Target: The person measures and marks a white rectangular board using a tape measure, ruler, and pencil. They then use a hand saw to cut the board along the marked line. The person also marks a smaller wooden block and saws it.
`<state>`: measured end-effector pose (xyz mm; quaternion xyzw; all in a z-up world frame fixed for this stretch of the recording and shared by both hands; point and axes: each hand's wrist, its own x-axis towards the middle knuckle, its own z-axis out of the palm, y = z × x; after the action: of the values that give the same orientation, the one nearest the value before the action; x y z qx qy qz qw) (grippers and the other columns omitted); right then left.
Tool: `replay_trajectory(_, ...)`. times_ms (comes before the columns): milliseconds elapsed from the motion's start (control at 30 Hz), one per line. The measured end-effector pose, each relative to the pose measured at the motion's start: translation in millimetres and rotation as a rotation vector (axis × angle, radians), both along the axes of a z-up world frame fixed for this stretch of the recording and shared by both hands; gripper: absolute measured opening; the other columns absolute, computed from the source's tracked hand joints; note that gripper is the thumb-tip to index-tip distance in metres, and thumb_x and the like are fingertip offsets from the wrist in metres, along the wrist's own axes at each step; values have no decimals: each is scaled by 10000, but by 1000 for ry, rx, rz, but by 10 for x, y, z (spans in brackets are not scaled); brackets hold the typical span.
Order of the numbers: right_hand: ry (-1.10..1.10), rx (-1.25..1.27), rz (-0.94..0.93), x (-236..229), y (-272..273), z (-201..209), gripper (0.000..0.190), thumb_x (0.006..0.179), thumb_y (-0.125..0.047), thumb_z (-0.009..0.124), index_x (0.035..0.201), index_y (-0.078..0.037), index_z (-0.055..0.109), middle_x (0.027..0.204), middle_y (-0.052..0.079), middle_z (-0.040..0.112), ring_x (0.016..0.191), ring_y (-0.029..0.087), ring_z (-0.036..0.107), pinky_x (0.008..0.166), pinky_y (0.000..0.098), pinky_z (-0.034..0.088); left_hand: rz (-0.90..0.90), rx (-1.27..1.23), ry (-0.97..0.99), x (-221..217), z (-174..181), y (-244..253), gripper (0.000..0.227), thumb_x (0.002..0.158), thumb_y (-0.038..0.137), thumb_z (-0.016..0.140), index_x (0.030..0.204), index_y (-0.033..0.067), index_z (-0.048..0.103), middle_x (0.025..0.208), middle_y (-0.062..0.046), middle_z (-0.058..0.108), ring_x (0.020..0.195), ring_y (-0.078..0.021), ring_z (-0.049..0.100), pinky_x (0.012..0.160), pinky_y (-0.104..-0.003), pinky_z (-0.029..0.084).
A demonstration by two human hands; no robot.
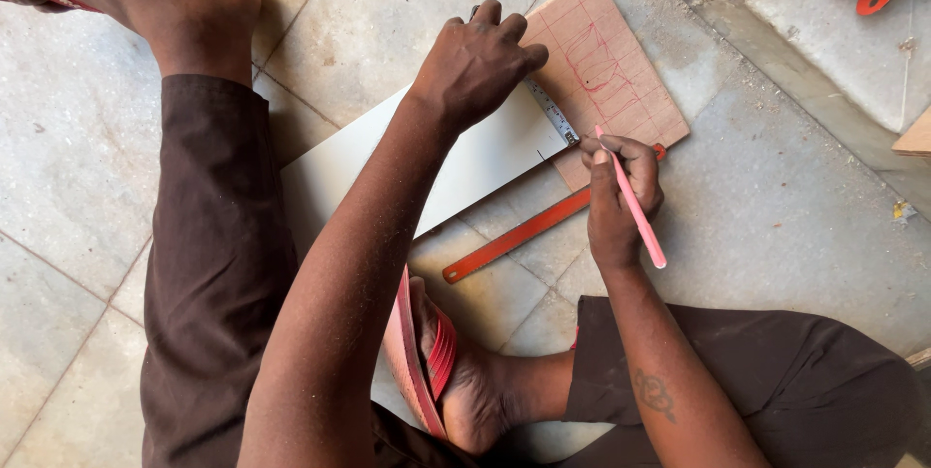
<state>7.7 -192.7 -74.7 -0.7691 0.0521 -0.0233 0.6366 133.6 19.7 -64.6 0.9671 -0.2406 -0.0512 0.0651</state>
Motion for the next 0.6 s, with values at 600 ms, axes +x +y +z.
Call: replay_trajectory(600,-237,-503,118,11,85,62,115,967,36,734,1044,25,649,1115,172,719,1016,256,734,782,318,633,-27,-5,3,12,-29,15,128,941,209,661,1014,222,765,1041,-79,706,1006,-240,666,728,-390,607)
